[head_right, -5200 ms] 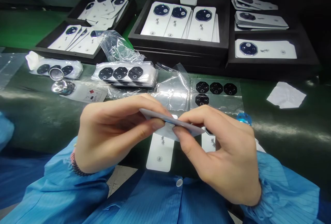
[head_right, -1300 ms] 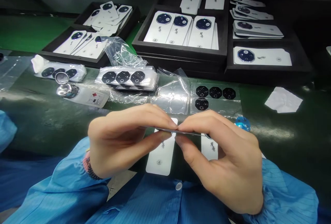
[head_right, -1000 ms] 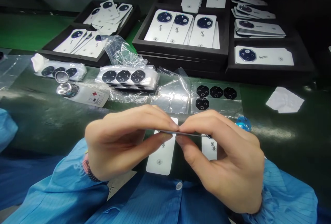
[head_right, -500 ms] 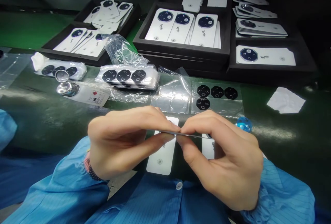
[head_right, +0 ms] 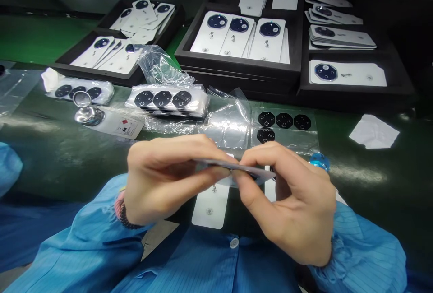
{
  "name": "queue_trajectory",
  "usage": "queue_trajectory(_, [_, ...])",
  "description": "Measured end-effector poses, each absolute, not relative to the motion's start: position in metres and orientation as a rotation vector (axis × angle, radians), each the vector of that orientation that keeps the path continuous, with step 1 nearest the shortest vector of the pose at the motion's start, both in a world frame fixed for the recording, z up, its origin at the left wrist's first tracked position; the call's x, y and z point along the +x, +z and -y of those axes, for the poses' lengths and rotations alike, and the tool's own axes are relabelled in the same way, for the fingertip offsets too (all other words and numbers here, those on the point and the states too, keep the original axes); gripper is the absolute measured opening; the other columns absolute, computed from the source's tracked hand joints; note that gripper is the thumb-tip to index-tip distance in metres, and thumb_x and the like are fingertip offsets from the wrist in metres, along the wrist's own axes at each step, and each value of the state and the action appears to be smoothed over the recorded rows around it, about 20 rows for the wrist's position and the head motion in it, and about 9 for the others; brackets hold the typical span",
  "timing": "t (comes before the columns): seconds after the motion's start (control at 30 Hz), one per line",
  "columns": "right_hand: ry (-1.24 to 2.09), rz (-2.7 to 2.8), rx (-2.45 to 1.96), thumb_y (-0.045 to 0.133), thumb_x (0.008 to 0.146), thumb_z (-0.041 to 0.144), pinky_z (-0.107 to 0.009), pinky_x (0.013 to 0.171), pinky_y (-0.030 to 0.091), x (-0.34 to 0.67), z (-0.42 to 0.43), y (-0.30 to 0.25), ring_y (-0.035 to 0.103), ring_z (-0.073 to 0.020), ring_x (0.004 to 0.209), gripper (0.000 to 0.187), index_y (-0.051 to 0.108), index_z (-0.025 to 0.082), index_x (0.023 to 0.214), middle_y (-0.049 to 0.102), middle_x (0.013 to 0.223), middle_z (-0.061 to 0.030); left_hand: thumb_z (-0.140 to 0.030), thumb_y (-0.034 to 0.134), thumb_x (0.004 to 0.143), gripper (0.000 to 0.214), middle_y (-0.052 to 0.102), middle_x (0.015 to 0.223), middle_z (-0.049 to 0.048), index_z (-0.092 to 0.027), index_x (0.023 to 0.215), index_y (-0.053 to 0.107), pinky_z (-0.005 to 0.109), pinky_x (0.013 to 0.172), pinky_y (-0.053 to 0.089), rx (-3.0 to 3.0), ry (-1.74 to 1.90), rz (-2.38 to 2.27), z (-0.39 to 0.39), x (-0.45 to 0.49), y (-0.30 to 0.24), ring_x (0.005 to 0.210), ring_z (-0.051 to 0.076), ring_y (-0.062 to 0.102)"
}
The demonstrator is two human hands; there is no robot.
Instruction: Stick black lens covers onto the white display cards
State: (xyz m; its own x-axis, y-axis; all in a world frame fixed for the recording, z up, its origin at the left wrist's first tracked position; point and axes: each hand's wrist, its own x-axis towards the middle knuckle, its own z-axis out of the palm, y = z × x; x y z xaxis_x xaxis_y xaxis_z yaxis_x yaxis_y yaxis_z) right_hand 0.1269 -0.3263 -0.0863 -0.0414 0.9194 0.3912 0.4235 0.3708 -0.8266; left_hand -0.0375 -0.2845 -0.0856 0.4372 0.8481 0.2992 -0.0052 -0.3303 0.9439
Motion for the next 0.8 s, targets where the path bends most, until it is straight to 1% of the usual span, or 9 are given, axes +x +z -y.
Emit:
queue_trajectory(0.1, [0.698,1.605,-1.237,0.063,0.082,0.015,-0.023,0.049,0.050,0.129,0.324,-0.086,0.063,-0.0140,0.063,0.010,0.061,0.025,0.079,0.065,0.069,0.0026,-0.012,0.068,0.079,0.006,0.070,0.074,0.0027,-0.014,0.080,0.074,0.021,0.054,0.050,1.557,0.987,-0.755,0.281,-0.038,-0.084,0.063,0.013,0.061])
queue_trajectory(0.23, [0.803,1.551,-1.299,0.064,0.082,0.022,-0.021,0.045,0.050,0.132,0.322,-0.082,0.062,-0.0125,0.059,0.005,0.063,0.025,0.079,0.065,0.069,0.0028,-0.011,0.061,0.083,0.013,0.072,0.083,0.0039,-0.013,0.087,0.074,0.021,0.063,0.053,1.472,0.875,-0.716,0.278,-0.041,-0.078,0.074,0.015,0.065])
queue_trajectory(0.33, [0.923,1.480,-1.311,0.064,0.082,0.023,-0.020,0.043,0.050,0.134,0.321,-0.080,0.061,-0.0117,0.055,0.004,0.065,0.025,0.078,0.064,0.067,0.0030,-0.011,0.061,0.083,0.015,0.072,0.084,0.0043,-0.012,0.090,0.074,0.022,0.062,0.054,1.440,0.817,-0.734,0.279,-0.042,-0.075,0.074,0.016,0.066])
queue_trajectory(0.47, [1.060,1.412,-1.298,0.065,0.082,0.027,-0.018,0.042,0.051,0.136,0.320,-0.081,0.061,-0.0109,0.052,0.004,0.067,0.026,0.078,0.064,0.065,0.0035,-0.010,0.063,0.081,0.014,0.072,0.083,0.0035,-0.012,0.088,0.074,0.021,0.062,0.055,1.391,0.836,-0.752,0.279,-0.040,-0.077,0.074,0.016,0.067])
queue_trajectory(0.53, [1.128,1.375,-1.268,0.065,0.083,0.029,-0.014,0.044,0.052,0.138,0.321,-0.081,0.062,-0.0093,0.054,0.005,0.069,0.029,0.083,0.065,0.066,0.0048,-0.010,0.063,0.081,0.013,0.072,0.083,0.0036,-0.012,0.086,0.074,0.021,0.064,0.056,1.369,0.852,-0.741,0.278,-0.040,-0.079,0.074,0.016,0.068])
queue_trajectory(0.6, [1.184,1.358,-1.222,0.064,0.085,0.030,-0.012,0.047,0.054,0.141,0.323,-0.081,0.064,-0.0088,0.058,0.010,0.071,0.035,0.089,0.068,0.071,0.0058,-0.010,0.062,0.081,0.012,0.072,0.081,0.0041,-0.012,0.084,0.074,0.023,0.065,0.056,1.337,0.860,-0.724,0.275,-0.041,-0.081,0.074,0.017,0.068])
queue_trajectory(0.7, [1.219,1.390,-1.172,0.059,0.088,0.031,-0.013,0.053,0.058,0.145,0.325,-0.079,0.068,-0.0108,0.067,0.019,0.071,0.042,0.098,0.072,0.082,0.0061,-0.010,0.062,0.081,0.012,0.071,0.077,0.0045,-0.012,0.081,0.074,0.024,0.063,0.056,1.283,0.871,-0.703,0.272,-0.042,-0.082,0.072,0.018,0.068])
queue_trajectory(0.8, [1.245,1.413,-1.153,0.057,0.090,0.031,-0.015,0.056,0.059,0.147,0.324,-0.076,0.068,-0.0117,0.070,0.022,0.070,0.043,0.102,0.072,0.086,0.0063,-0.010,0.062,0.081,0.011,0.070,0.075,0.0048,-0.012,0.079,0.073,0.024,0.061,0.055,1.244,0.853,-0.684,0.270,-0.043,-0.083,0.070,0.018,0.067])
